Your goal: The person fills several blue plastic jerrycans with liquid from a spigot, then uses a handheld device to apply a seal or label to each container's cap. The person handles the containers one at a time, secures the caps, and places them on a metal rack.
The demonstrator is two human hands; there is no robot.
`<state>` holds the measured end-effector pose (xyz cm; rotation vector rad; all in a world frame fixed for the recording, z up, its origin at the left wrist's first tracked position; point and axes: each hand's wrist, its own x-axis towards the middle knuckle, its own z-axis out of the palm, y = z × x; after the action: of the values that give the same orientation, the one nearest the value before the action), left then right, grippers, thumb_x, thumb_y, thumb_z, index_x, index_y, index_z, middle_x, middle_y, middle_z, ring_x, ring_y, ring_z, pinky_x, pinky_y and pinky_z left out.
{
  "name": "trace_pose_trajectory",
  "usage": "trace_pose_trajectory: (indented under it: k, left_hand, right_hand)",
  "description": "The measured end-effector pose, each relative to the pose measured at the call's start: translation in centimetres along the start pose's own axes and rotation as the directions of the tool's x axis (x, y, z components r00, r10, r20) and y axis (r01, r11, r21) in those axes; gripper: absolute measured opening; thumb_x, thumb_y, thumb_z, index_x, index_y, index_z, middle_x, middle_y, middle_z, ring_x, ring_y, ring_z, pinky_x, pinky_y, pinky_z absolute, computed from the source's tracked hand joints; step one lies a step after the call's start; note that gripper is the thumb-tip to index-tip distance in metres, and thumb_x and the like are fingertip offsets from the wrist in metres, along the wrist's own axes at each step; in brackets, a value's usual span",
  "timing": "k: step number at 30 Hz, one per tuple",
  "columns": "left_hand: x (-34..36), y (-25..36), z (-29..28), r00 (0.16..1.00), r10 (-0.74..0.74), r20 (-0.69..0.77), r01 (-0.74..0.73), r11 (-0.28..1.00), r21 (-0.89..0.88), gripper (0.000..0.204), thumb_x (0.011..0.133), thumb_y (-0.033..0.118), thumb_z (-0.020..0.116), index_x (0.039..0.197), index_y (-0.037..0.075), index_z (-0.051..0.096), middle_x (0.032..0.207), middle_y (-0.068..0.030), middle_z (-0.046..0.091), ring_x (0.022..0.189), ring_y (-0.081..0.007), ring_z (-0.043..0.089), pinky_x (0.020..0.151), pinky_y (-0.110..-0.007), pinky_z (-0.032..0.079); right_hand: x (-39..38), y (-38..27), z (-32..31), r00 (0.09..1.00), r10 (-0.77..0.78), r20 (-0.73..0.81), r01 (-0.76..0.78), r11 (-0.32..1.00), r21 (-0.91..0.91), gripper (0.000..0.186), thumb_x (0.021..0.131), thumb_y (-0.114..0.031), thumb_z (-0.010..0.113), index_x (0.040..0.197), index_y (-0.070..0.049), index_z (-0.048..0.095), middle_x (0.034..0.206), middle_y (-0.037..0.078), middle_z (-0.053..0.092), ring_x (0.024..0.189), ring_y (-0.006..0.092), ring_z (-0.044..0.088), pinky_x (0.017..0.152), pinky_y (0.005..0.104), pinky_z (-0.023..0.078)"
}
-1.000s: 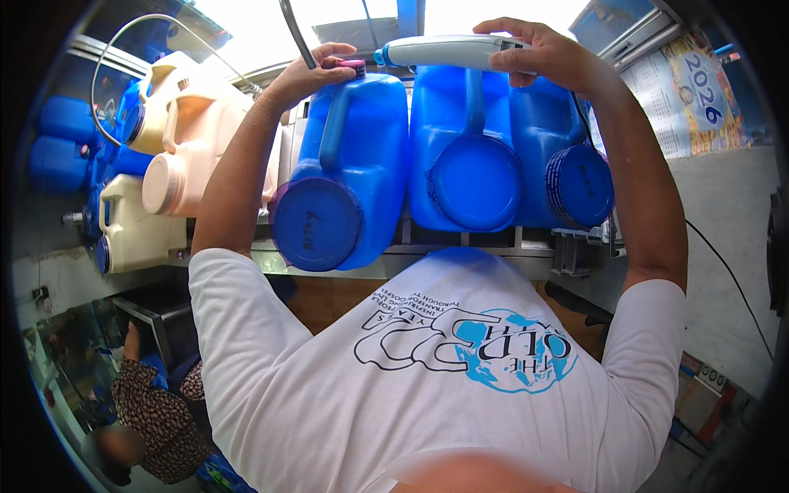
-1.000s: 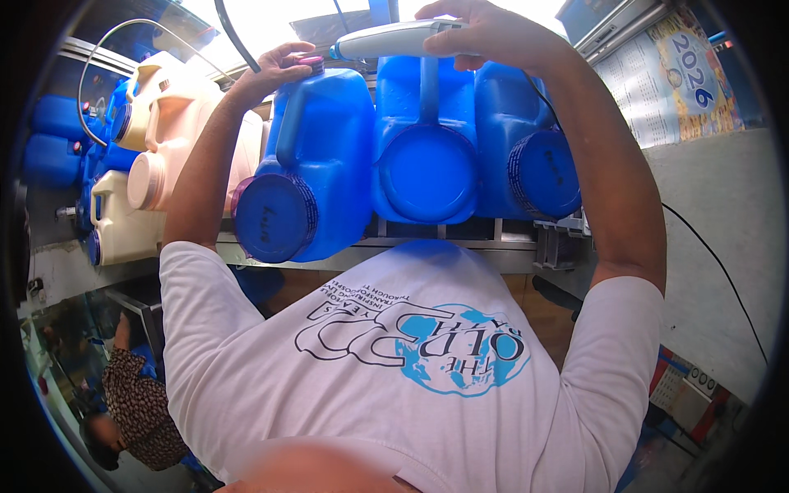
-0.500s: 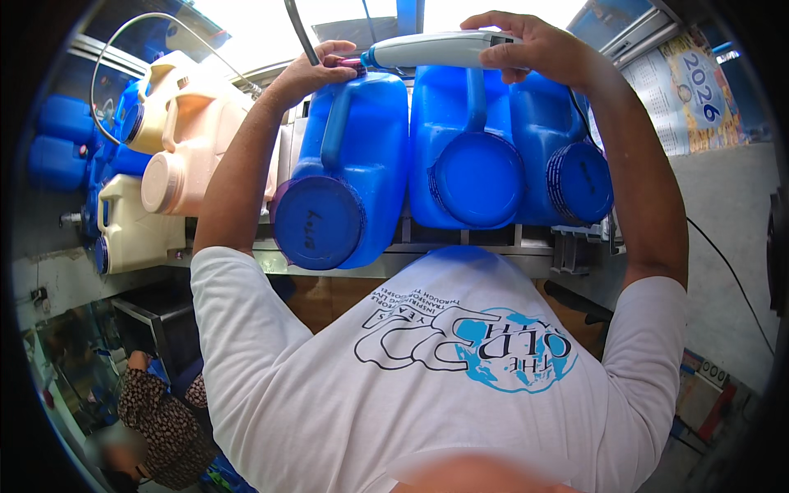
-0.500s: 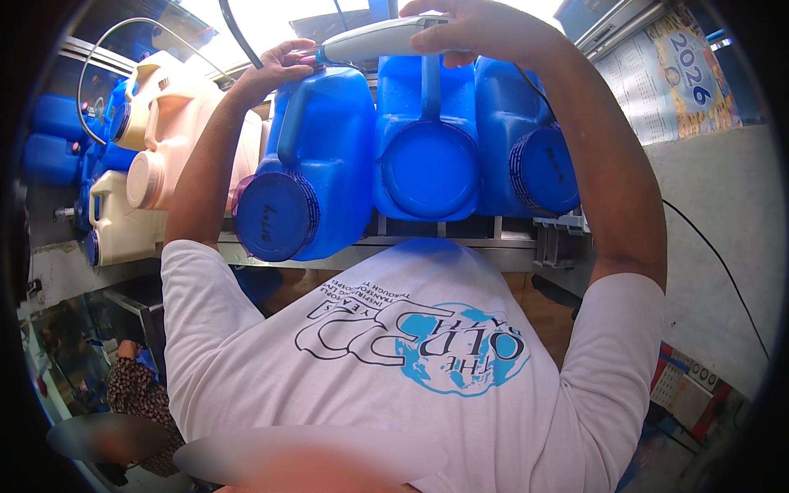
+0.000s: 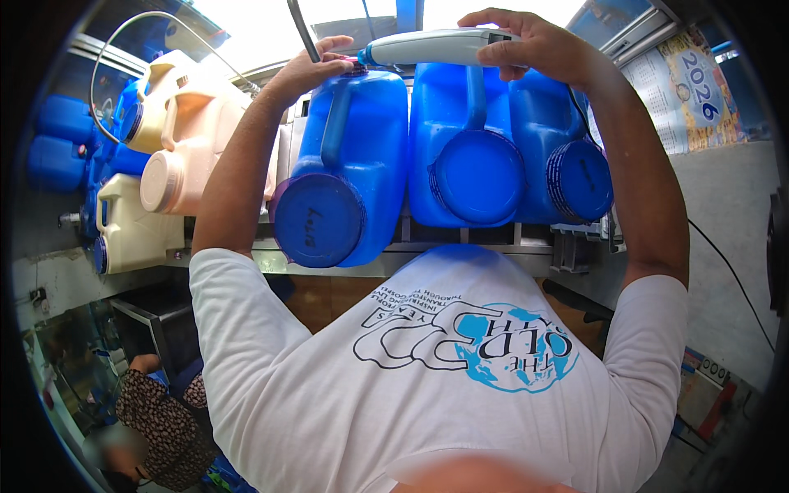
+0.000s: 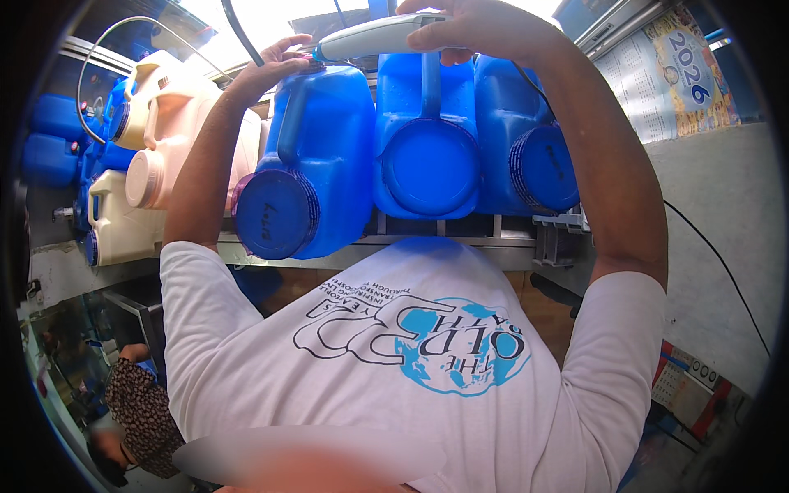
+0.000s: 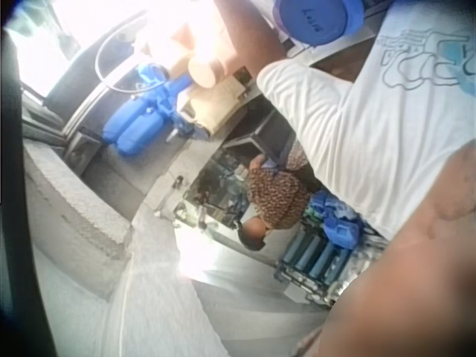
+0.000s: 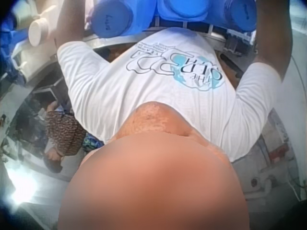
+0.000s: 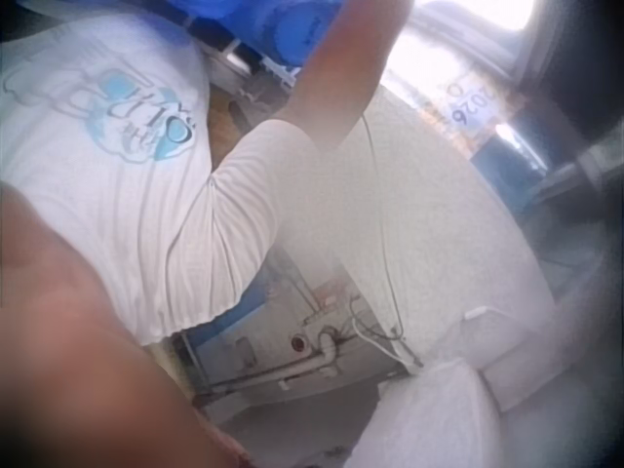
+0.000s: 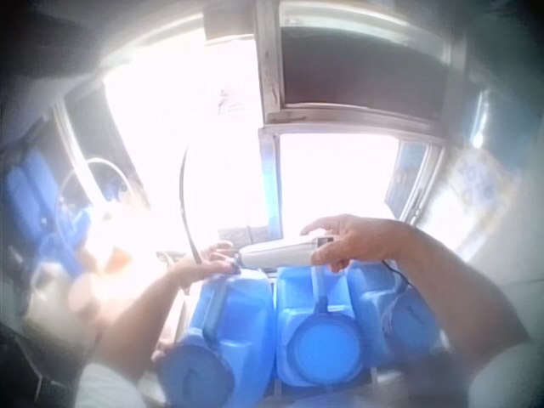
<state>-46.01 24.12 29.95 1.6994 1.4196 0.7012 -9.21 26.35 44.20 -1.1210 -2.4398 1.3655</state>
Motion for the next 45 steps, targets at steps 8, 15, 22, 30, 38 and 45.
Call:
trace_pose_trajectory:
  k: [8,15,22,30,38,45]
  left_hand:
    - [0.3,-0.7,-0.8,1.0,0.027,0.005,-0.027,0.997,0.07,0.075,0.086,0.053,0.067,0.145,0.015,0.042,0.131,-0.0198,0.059,0.128,-0.0336,0.052,0.112,-0.052,0.034]
    - [0.4,-0.2,-0.8,0.994,0.062,0.095,-0.058,0.997,-0.049,0.083,0.08,0.055,0.073,0.145,0.014,0.041,0.133,-0.021,0.057,0.126,-0.0337,0.053,0.111,-0.051,0.037]
    - [0.4,0.1,-0.1,0.995,0.015,0.102,-0.007,0.997,-0.079,0.083,0.079,0.054,0.074,0.146,0.017,0.041,0.135,-0.0211,0.055,0.128,-0.0347,0.051,0.111,-0.05,0.038]
    - [0.2,-0.9,-0.1,0.99,0.11,0.094,-0.089,0.975,-0.204,0.069,0.085,0.037,0.068,0.145,0.016,0.041,0.135,-0.0197,0.055,0.126,-0.0315,0.053,0.109,-0.044,0.042]
    - [0.3,-1.5,1.2,0.993,0.11,-0.037,-0.109,0.993,0.035,0.051,0.097,0.008,0.044,0.147,0.013,0.037,0.128,-0.0212,0.059,0.117,-0.0275,0.059,0.099,-0.037,0.051]
    - [0.1,-0.6,1.6,0.995,0.089,-0.05,-0.089,0.996,0.013,0.049,0.099,0.008,0.041,0.148,0.014,0.036,0.127,-0.022,0.059,0.116,-0.0269,0.06,0.1,-0.037,0.051]
  right_hand:
    - [-0.4,-1.9,0.0,0.998,0.048,0.043,-0.05,0.998,0.043,0.07,0.088,-0.026,0.07,0.142,0.005,0.039,0.096,0.011,0.064,0.077,0.0154,0.06,0.068,0.0288,0.052]
    - [-0.2,0.2,0.4,0.996,-0.073,-0.049,0.068,0.993,-0.097,0.063,0.087,-0.039,0.069,0.139,-0.009,0.048,0.099,0.014,0.065,0.076,0.0166,0.063,0.07,0.0301,0.055]
    - [0.0,1.8,0.4,0.989,-0.136,-0.063,0.125,0.981,-0.147,0.06,0.087,-0.045,0.069,0.138,-0.018,0.053,0.106,0.015,0.066,0.078,0.0176,0.065,0.072,0.031,0.058]
    - [-0.1,1.8,0.4,0.989,-0.13,-0.072,0.117,0.98,-0.16,0.062,0.086,-0.046,0.069,0.138,-0.017,0.052,0.109,0.015,0.066,0.079,0.0182,0.065,0.073,0.0316,0.058]
    - [-0.2,2.0,0.3,0.99,-0.122,-0.065,0.11,0.981,-0.158,0.063,0.085,-0.048,0.07,0.138,-0.018,0.052,0.109,0.015,0.066,0.079,0.0176,0.065,0.073,0.0318,0.058]
    - [-0.6,2.3,0.2,0.992,-0.112,-0.059,0.102,0.983,-0.152,0.064,0.085,-0.049,0.069,0.138,-0.019,0.052,0.112,0.015,0.065,0.08,0.0179,0.064,0.073,0.032,0.057]
